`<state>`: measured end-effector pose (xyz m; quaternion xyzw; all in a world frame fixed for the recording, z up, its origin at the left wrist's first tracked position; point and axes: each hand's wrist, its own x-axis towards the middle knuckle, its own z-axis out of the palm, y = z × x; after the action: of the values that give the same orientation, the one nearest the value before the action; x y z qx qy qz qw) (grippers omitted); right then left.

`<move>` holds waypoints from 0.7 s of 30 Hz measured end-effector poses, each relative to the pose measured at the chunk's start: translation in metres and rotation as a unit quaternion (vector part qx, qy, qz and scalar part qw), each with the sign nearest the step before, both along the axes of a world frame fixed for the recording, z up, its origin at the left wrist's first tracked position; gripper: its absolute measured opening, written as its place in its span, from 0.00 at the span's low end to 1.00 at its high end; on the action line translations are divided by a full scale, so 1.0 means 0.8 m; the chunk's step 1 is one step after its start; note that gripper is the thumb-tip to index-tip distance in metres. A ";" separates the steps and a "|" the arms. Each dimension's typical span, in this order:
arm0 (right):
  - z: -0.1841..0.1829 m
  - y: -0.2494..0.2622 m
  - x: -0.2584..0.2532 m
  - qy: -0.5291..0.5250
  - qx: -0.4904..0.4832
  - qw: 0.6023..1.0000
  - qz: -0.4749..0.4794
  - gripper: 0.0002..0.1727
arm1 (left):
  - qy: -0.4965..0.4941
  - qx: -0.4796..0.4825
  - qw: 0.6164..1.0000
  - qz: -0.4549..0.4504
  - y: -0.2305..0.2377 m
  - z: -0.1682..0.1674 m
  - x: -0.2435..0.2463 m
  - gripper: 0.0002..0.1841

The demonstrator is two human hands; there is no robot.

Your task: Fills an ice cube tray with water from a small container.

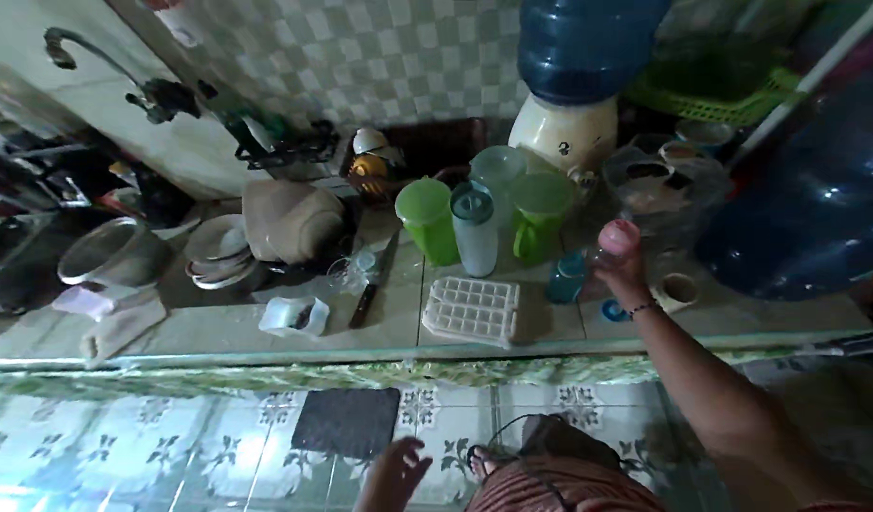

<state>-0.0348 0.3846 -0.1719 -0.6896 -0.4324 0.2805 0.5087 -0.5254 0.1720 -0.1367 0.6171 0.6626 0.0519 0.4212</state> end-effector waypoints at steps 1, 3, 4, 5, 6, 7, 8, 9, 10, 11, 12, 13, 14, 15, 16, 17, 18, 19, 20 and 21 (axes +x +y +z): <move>0.002 -0.003 -0.002 -0.001 0.009 1.000 -0.017 0.62 | -0.008 0.017 1.000 -0.020 0.036 0.012 -0.002 0.20; 0.011 -0.012 -0.004 -0.009 0.037 0.998 -0.041 0.65 | -0.032 0.066 0.996 -0.048 0.109 0.038 0.006 0.23; 0.018 -0.018 -0.004 -0.018 0.054 0.997 -0.052 0.67 | -0.048 0.095 0.993 -0.054 0.146 0.050 0.015 0.25; 0.028 -0.025 -0.006 -0.030 0.069 0.995 -0.066 0.68 | -0.068 0.116 0.989 -0.053 0.183 0.060 0.025 0.28; 0.041 -0.033 -0.008 -0.035 0.083 0.993 -0.079 0.69 | -0.092 0.132 0.986 -0.043 0.219 0.064 0.036 0.30; 0.054 -0.043 -0.010 -0.040 0.100 0.990 -0.086 0.69 | -0.113 0.143 0.983 -0.027 0.253 0.064 0.047 0.33; 0.065 -0.052 -0.012 -0.041 0.119 0.988 -0.094 0.70 | -0.127 0.144 0.981 -0.004 0.285 0.063 0.058 0.34; 0.075 -0.061 -0.014 -0.040 0.136 0.985 -0.101 0.70 | -0.133 0.143 0.981 0.018 0.315 0.059 0.069 0.36; 0.084 -0.068 -0.015 -0.042 0.150 0.982 -0.105 0.71 | -0.130 0.144 0.980 0.035 0.340 0.053 0.079 0.37; 0.090 -0.075 -0.017 -0.041 0.157 0.981 -0.108 0.72 | -0.127 0.144 0.980 0.045 0.363 0.046 0.087 0.36; 0.093 -0.082 -0.020 -0.044 0.155 0.981 -0.111 0.73 | -0.124 0.144 0.981 0.050 0.382 0.037 0.093 0.35; 0.095 -0.089 -0.021 -0.053 0.149 0.981 -0.114 0.73 | -0.122 0.145 0.981 0.053 0.397 0.031 0.100 0.32; 0.095 -0.096 -0.022 -0.059 0.143 0.981 -0.114 0.73 | -0.124 0.150 0.979 0.058 0.409 0.026 0.104 0.27; 0.095 -0.101 -0.024 -0.063 0.138 0.982 -0.112 0.73 | -0.133 0.155 0.977 0.068 0.418 0.022 0.108 0.22; 0.093 -0.106 -0.026 -0.067 0.133 0.983 -0.108 0.73 | -0.146 0.158 0.973 0.088 0.424 0.019 0.109 0.20; 0.091 -0.110 -0.029 -0.068 0.128 0.984 -0.105 0.74 | -0.162 0.162 0.967 0.111 0.428 0.017 0.107 0.19; 0.089 -0.115 -0.035 -0.070 0.119 0.985 -0.107 0.74 | -0.180 0.169 0.960 0.131 0.434 0.013 0.103 0.18; 0.087 -0.120 -0.041 -0.073 0.109 0.985 -0.111 0.74 | -0.199 0.172 0.954 0.144 0.438 0.011 0.098 0.18; 0.084 -0.124 -0.047 -0.079 0.097 0.986 -0.114 0.74 | -0.214 0.172 0.950 0.149 0.443 0.010 0.092 0.17; 0.080 -0.127 -0.054 -0.084 0.087 0.986 -0.117 0.74 | -0.219 0.170 0.949 0.148 0.448 0.009 0.087 0.17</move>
<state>-0.0780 0.2831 -0.1078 -0.7095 -0.4128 0.1210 0.5582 -0.4560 0.5304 -0.1293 0.5480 0.6190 0.3599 0.4325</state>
